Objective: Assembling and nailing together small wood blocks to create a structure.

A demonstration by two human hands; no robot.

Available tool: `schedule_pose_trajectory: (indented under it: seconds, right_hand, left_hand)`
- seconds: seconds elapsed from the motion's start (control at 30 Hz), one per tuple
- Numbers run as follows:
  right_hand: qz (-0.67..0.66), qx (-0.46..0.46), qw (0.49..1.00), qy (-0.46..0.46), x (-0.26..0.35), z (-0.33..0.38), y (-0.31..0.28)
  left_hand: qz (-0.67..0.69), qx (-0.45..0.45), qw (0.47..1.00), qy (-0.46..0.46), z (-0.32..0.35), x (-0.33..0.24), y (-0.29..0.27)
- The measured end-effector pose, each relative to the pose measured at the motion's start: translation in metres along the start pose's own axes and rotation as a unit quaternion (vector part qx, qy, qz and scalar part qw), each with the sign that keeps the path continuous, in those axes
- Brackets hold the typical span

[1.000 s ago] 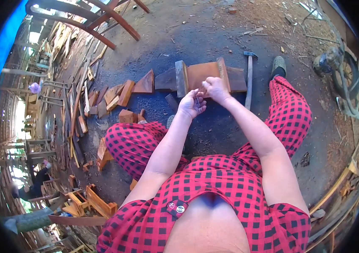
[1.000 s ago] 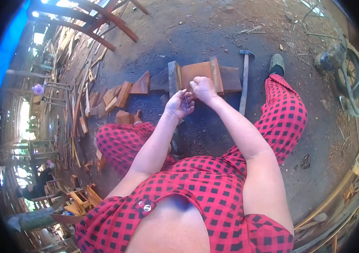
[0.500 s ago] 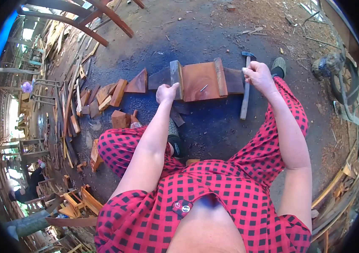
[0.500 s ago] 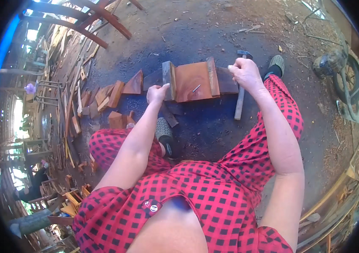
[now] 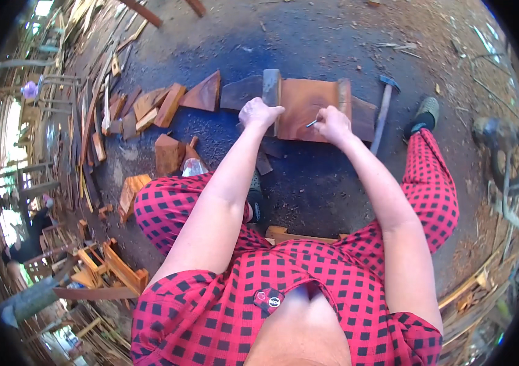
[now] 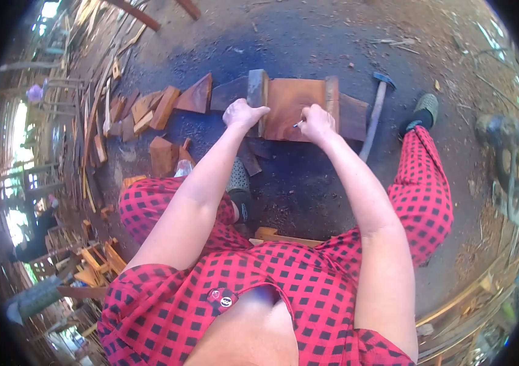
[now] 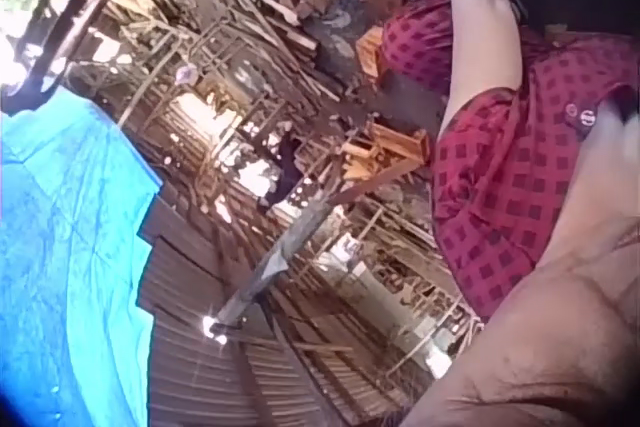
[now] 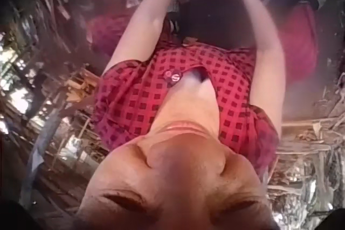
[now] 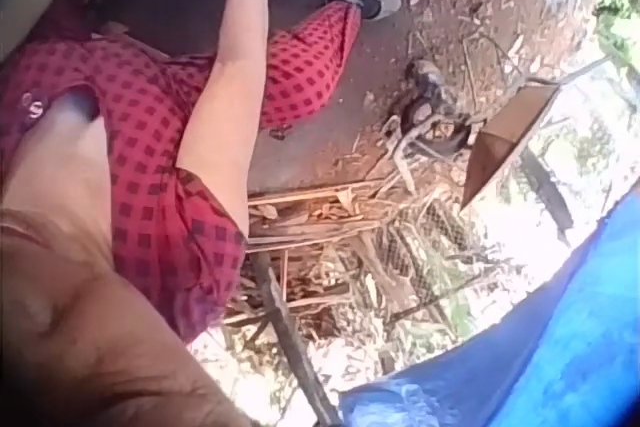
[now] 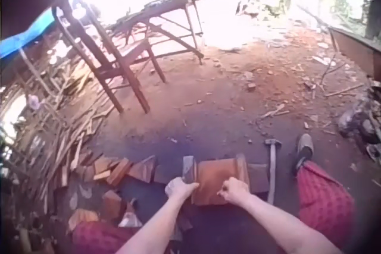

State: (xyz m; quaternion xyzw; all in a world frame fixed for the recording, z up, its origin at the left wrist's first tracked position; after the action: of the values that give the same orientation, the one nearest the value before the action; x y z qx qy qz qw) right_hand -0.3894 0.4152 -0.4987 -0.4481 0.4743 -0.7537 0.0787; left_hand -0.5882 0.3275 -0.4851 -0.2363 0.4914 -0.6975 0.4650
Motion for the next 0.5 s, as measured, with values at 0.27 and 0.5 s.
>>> schedule_pose_trajectory:
  seconds: [0.27,0.5]
  right_hand:
    - [0.249,-0.003,0.942,-0.225,0.016,-0.013,0.071]
    - [0.297,0.035,0.919,-0.257,0.022,-0.024,0.088]
  left_hand:
    - [0.069,0.010,0.997,-0.022,-0.009,0.004,0.009]
    - [0.123,-0.011,0.992,0.016,-0.011,0.009,0.021]
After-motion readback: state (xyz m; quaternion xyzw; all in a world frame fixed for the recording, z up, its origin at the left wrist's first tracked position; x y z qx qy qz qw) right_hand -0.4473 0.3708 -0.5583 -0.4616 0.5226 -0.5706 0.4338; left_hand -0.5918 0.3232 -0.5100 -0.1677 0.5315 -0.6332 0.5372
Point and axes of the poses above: each hand's wrist, its own z-axis away from the middle knuckle, its own y-axis out of the palm, x = y × z, the point moved 6 cm from there along -z, towards the middle knuckle, and after that the axes turned 7 degrees about -y, right-handed, at the moved point
